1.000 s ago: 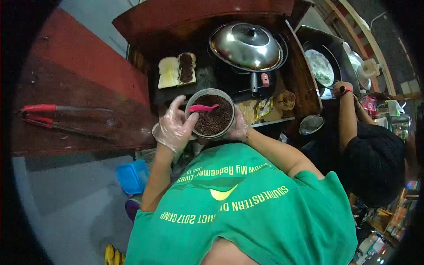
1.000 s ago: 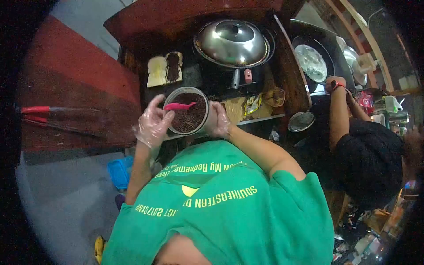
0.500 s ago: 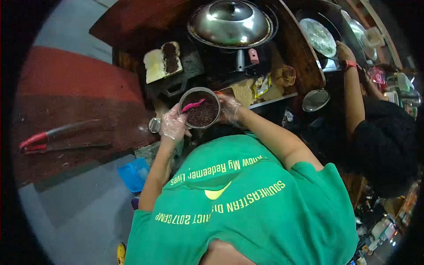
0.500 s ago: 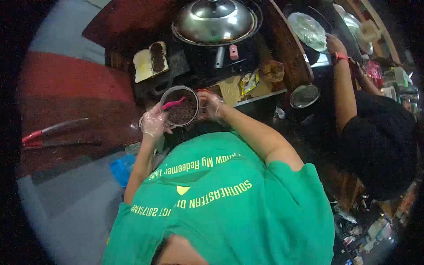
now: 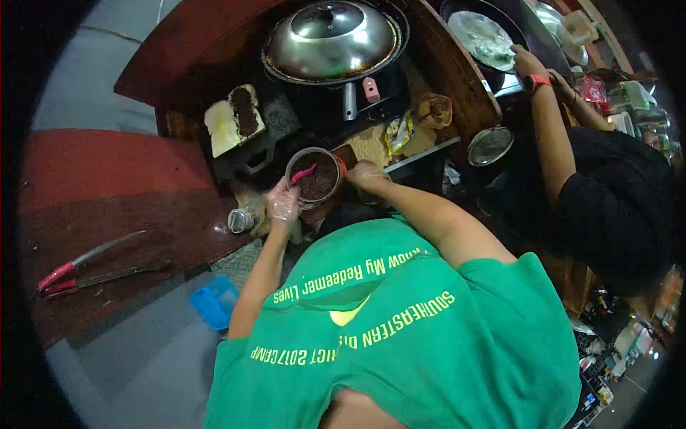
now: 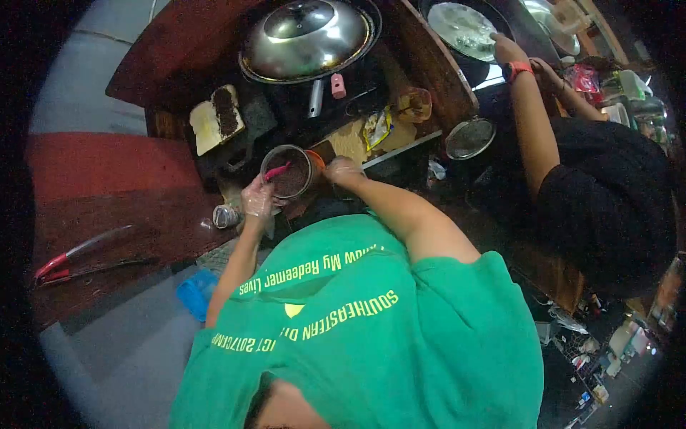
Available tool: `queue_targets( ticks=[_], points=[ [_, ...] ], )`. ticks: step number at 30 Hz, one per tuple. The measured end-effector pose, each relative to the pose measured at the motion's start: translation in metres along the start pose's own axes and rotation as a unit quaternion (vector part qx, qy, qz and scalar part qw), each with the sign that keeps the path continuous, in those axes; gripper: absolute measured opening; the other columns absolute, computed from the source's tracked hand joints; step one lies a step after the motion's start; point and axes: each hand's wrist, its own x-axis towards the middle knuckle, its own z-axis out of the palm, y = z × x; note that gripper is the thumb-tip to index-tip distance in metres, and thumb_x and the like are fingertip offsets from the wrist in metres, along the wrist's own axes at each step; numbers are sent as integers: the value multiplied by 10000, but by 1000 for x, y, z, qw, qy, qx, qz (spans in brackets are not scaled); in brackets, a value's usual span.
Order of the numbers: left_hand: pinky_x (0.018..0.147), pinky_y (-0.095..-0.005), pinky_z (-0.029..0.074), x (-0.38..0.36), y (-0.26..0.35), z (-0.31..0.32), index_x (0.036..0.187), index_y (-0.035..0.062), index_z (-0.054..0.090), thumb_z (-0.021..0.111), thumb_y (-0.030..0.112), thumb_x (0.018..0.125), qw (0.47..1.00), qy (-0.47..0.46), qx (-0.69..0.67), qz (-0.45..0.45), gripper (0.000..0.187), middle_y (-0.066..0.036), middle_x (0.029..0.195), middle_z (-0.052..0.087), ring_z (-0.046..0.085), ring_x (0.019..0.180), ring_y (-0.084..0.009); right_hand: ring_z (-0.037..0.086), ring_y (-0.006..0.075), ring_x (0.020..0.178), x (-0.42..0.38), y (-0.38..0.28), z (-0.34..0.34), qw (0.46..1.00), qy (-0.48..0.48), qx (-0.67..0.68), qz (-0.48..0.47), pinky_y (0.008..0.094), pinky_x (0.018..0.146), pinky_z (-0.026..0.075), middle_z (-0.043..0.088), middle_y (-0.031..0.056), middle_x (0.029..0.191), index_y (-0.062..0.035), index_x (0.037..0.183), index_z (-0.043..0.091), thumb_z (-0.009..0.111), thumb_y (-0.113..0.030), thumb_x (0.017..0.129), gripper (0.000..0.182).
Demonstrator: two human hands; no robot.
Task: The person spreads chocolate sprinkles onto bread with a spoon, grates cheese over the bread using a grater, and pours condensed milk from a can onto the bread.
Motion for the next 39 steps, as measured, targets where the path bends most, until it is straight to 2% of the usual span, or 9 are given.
queue_targets(
  ticks=[3, 8, 12, 19, 26, 29, 35, 38, 39],
  points=[
    [465, -294, 536, 0, -7, 6, 1263, 38, 617, 535, 18, 873, 997, 24, 71, 9, 399, -31, 752, 637, 576, 508, -114, 641, 385, 1024, 18, 9, 13, 997, -20, -25, 73, 461, 893, 493, 674, 235, 1068, -39, 1013, 715, 515, -508, 918, 519],
    [459, -257, 448, -1, 11, 27, 1190, 52, 647, 574, 41, 876, 999, 37, 18, 2, 322, -8, 648, 611, 556, 483, -88, 648, 364, 1022, 18, 45, 1, 984, 20, -101, -147, 449, 881, 501, 691, 225, 962, -24, 949, 718, 517, -482, 897, 503],
    [467, -289, 449, 17, -15, 47, 1168, 39, 655, 568, 54, 871, 981, 27, 100, 166, 310, -21, 674, 631, 551, 491, -111, 682, 347, 878, -4, 47, -30, 996, 13, 56, 74, 435, 800, 522, 697, 213, 932, -27, 897, 718, 541, -522, 864, 527],
    [488, -313, 486, 13, 30, 103, 1217, 54, 650, 565, 38, 861, 999, -13, 30, -23, 367, -67, 684, 663, 574, 504, -128, 704, 334, 777, -13, 94, -56, 1000, 26, -8, -12, 408, 727, 545, 716, 188, 880, 7, 875, 710, 619, -473, 829, 491],
    [531, -347, 535, 39, 20, 140, 1206, 99, 657, 579, 87, 852, 994, -47, 83, 51, 363, -103, 693, 678, 652, 555, -175, 705, 267, 709, -23, 108, -79, 941, 152, 283, 109, 417, 570, 536, 684, 166, 776, 21, 878, 660, 602, -166, 853, 198],
    [487, -305, 504, 48, 16, 156, 1154, 36, 644, 573, 58, 900, 986, -47, 160, 8, 265, -77, 782, 685, 611, 544, -138, 696, 321, 773, -1, 139, -75, 767, 81, 610, 180, 432, 682, 544, 705, 200, 881, -21, 936, 712, 604, -245, 870, 258],
    [574, -374, 521, 65, -30, 171, 1045, 49, 676, 573, 102, 812, 987, -3, 156, 42, 260, -103, 690, 656, 635, 587, -174, 664, 353, 912, 45, 206, -52, 948, 100, 271, 135, 467, 734, 537, 672, 213, 1026, -7, 1035, 658, 495, -196, 933, 270],
    [554, -372, 501, 48, 20, 180, 1024, 37, 682, 574, 74, 794, 967, 53, 223, 112, 257, -109, 716, 671, 620, 594, -164, 648, 369, 981, 148, 322, 41, 961, 132, -193, -145, 484, 760, 534, 656, 220, 1098, -1, 1085, 631, 440, -171, 965, 283],
    [554, -372, 501, 53, 12, 180, 1024, 37, 682, 574, 74, 794, 967, 57, 222, 111, 257, -109, 716, 671, 620, 594, -164, 648, 368, 968, 91, 263, -17, 996, 80, -27, 1, 485, 761, 531, 658, 219, 1078, -4, 1079, 636, 453, -187, 959, 285]
  ],
)
